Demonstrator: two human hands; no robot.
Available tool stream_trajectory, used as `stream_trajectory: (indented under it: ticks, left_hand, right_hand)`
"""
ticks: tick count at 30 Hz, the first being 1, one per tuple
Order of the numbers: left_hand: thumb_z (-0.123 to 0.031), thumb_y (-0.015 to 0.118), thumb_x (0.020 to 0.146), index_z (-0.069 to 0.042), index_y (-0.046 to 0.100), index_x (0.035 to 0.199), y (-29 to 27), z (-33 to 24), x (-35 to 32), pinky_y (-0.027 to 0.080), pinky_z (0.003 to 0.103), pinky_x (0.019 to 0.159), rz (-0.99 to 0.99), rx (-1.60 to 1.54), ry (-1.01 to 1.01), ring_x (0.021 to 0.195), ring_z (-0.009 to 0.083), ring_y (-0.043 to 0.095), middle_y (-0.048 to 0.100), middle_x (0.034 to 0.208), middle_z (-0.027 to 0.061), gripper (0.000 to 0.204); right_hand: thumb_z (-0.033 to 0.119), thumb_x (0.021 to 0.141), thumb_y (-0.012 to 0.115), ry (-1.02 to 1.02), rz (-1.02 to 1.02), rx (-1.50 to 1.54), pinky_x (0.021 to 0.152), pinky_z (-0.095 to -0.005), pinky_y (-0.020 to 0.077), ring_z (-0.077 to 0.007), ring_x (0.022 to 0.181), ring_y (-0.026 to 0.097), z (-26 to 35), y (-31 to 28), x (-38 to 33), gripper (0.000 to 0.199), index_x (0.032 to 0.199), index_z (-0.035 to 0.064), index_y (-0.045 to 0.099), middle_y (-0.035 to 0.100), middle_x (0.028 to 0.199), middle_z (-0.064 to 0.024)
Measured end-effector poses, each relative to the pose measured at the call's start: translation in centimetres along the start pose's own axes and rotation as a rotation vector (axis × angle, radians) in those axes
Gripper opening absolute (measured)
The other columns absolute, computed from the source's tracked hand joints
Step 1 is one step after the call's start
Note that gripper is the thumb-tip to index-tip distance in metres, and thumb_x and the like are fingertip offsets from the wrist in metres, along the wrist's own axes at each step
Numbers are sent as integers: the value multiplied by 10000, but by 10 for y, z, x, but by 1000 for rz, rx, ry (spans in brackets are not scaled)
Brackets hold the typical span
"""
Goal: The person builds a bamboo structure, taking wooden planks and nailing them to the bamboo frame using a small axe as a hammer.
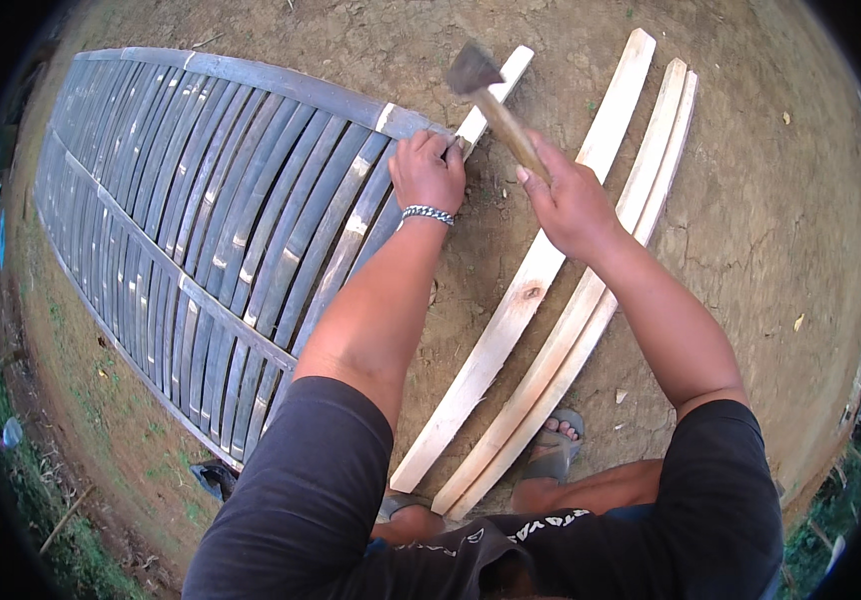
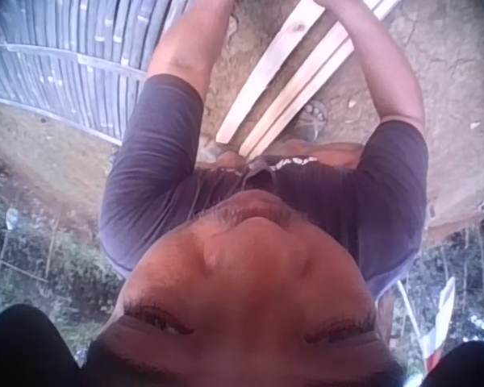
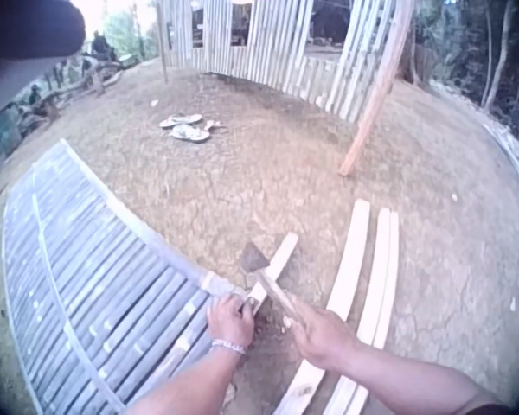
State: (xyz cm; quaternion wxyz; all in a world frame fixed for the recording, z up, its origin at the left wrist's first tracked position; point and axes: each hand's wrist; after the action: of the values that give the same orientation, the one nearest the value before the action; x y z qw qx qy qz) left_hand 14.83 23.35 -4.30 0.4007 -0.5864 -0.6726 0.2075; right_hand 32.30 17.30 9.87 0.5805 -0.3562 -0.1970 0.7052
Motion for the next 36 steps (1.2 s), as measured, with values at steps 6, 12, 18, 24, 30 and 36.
stream_trajectory:
  ticks: [6,12,18,24,30,36]
  left_hand:
    - [-247,747,849,-82,691,809,3,-5,3,433,431,875,29,1,0,964,291,587,653,941,38,179]
    - [-235,754,841,-85,705,811,0,-4,2,438,432,877,11,4,-1,958,289,590,658,934,40,161]
    - [-240,764,831,-88,735,859,1,-4,0,453,441,877,32,-4,-3,969,294,594,663,946,56,157]
    - [-318,850,723,-64,724,993,-6,-8,1,458,439,934,78,47,52,1011,329,591,655,1003,102,392]
    - [-402,852,717,-67,541,1364,-31,1,-3,333,515,1115,287,233,105,1306,361,453,519,1370,158,793]
    - [-586,725,802,-116,226,1612,-39,0,-4,73,615,1231,415,481,-43,1565,362,103,136,1689,168,1061]
  right_hand:
    - [241,1019,534,-41,24,-124,838,-524,523,-470,966,663,-34,15,2,496,1485,106,427,681,1049,-284]
    - [243,1018,534,-78,-23,26,863,-516,522,-464,996,661,-20,14,-3,501,1476,67,435,681,1069,-284]
    - [286,960,641,68,-188,189,835,-478,535,-427,974,687,-33,29,21,497,1356,16,508,695,1033,-264]
    - [312,816,808,262,-378,499,832,-457,548,-396,965,702,-64,92,100,566,1232,14,565,713,1025,-233]
    - [270,780,840,335,-402,505,886,-448,540,-395,1016,694,-65,113,120,625,1263,4,545,711,1067,-233]
    - [236,786,833,289,-415,562,891,-451,533,-402,1020,687,-66,118,123,608,1262,2,536,712,1054,-235]
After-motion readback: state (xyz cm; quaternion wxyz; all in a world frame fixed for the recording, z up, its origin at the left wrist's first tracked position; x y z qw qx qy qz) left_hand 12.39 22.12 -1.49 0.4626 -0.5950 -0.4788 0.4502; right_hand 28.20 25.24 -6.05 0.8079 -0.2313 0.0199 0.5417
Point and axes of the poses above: each hand's wrist, its own x-axis towards the middle knuckle, its own y-axis out of the palm, z = x × y
